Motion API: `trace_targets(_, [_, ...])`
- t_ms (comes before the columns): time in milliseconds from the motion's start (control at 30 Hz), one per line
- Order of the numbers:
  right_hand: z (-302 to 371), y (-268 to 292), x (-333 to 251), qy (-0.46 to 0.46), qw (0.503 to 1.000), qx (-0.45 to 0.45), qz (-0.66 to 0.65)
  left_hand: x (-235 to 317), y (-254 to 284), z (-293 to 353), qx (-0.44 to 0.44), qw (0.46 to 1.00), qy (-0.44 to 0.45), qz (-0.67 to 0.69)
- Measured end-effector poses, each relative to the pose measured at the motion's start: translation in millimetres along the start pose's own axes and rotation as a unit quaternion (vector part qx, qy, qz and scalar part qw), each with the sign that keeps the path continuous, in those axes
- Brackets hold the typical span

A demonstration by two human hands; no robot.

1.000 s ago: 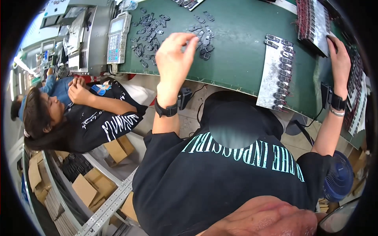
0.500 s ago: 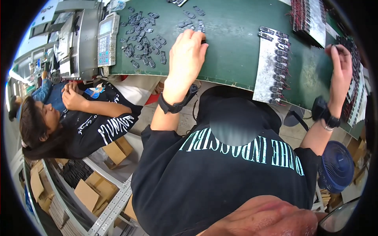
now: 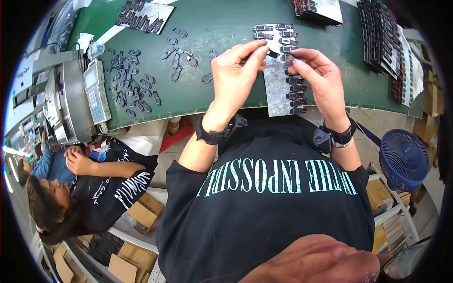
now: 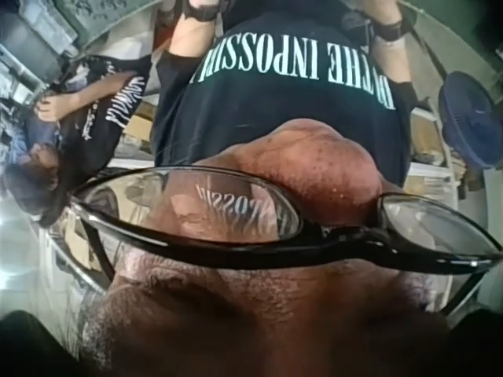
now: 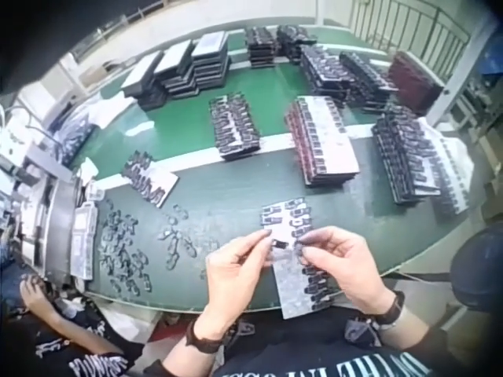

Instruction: The person picks up a speaker and fits it into a plastic housing before pressing the assembled unit onto a metal plate. They repeat this process, handling the components one at a time and arranging them on the plate.

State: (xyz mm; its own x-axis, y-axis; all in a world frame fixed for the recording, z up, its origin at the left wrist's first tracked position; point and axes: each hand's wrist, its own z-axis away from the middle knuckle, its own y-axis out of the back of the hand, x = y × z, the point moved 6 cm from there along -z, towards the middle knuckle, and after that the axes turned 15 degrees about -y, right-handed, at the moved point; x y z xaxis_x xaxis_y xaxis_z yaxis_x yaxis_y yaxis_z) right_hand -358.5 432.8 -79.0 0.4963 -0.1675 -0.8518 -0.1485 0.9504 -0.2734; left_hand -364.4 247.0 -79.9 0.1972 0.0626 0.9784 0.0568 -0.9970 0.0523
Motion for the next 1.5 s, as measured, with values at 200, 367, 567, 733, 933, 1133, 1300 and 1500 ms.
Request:
trace_targets(200, [-5.5,1.4,1.9,0.021,0.998,0.025,0.062,-5.9,-21.5,9.0,-0.026,0.982,0.092,0.162])
trace_targets(367, [-9.3,5.2,2.6,0.051,0.994,0.049,0.084,-10.4,-25.3,13.6,-0.046,0.966,0.133,0.217])
trace_targets(567, [1.3,3.1,-7.8,0.117,0.974,0.114,0.157,-18.6,-22.7,14.7,-0.027,0.972,0.125,0.196])
trace_targets(733, [17.2,-2.1,-18.0,0.143,0.965,0.123,0.180,-18.7,-20.4,12.1,-0.013,0.973,0.130,0.190])
trace_targets(933, [14.4,-0.7,-11.6,0.076,0.968,0.073,0.229,-19.6,-20.6,11.5,-0.011,0.973,0.130,0.188])
trace_targets(1133, [4.0,12.5,5.7,-0.071,0.994,-0.077,-0.037,-20.4,-15.8,10.0,0.001,0.966,0.148,0.211])
trace_targets(1300, [9.1,13.1,6.6,-0.099,0.990,-0.082,-0.062,-20.1,-15.1,10.8,0.002,0.964,0.164,0.211])
trace_targets(1500, [6.9,4.6,-4.2,-0.036,0.998,-0.048,0.022,-21.0,-13.6,13.7,0.002,0.966,0.164,0.199])
